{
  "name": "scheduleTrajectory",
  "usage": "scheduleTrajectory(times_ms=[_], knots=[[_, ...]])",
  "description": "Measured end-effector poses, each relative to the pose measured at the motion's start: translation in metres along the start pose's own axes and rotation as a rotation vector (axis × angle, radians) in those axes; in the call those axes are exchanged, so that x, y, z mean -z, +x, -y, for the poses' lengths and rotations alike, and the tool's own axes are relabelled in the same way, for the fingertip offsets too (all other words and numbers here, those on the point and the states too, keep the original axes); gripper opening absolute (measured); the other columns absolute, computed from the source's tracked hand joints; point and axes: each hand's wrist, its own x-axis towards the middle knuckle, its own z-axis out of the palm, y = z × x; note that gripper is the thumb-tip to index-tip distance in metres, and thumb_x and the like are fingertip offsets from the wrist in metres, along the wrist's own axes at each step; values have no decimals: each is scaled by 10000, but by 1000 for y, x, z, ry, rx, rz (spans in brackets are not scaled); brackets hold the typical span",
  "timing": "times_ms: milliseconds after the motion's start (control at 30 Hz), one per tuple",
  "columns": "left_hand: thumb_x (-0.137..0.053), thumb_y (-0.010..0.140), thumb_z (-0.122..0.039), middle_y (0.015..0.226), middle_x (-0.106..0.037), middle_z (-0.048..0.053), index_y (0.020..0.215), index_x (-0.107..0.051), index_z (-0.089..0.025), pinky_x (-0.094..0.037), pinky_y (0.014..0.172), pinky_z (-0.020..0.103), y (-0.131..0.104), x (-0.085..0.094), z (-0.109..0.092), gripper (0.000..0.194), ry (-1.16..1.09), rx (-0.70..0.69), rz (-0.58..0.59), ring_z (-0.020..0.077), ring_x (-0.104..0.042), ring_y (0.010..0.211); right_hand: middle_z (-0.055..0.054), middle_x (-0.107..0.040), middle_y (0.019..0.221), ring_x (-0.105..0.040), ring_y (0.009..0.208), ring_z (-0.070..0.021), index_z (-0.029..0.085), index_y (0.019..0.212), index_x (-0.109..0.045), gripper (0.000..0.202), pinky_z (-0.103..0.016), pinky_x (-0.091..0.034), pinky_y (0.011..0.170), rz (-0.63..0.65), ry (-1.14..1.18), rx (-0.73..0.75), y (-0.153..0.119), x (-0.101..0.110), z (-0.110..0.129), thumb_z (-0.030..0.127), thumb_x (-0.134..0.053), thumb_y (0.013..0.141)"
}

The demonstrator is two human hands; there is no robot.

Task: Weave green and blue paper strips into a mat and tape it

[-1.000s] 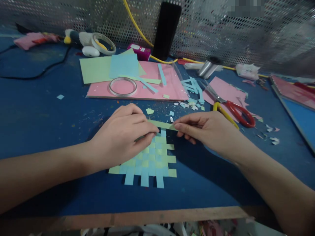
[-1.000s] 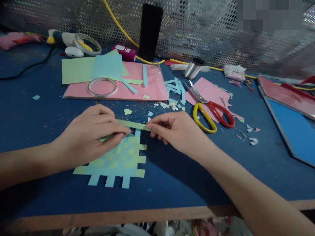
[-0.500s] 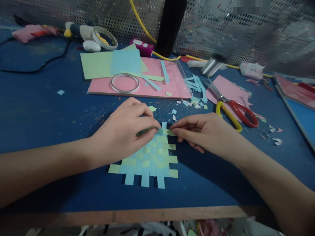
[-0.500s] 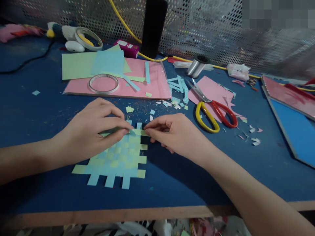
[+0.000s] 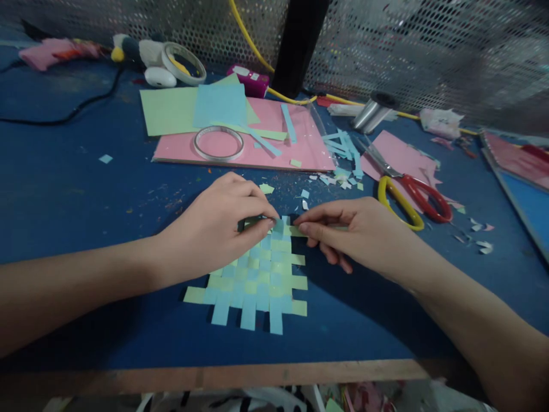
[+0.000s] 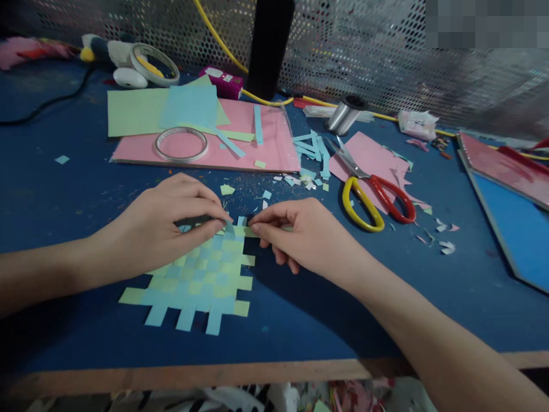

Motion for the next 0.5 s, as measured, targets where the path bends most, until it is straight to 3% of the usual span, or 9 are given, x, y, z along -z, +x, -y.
scheduleTrajectory(times_ms=[233,367,500], knots=[[-557,1018,-243,1051,-757,26,1025,-773,-216,-489,931,349,0,0,-1,218,-23,22,8,230,-639,1064,-15,-710,618,-558,373,-92,170,947,-805,195,-191,-459,317,20,36,-16,-1,-2,3,343,-776,863],[-430,1034,-165,1095,-761,22,1179,-734,-214,-493,921,334,-1,5,-3,341,-66,92,62,214,-637,1077,-2,-691,598,-551,365,-87,176,975,-807,199,-185,-464,323,36,22,-23,-1,-1,2,345,-749,888],[-505,942,-142,1230,-724,20,1320,-656,-239,-487,973,349,-5,10,0,418,-35,88,135,234,-617,1177,-9,-703,614,-563,366,-96,180,1004,-809,223,-199,-475,333,44,4,-18,-1,0,1,362,-738,898]])
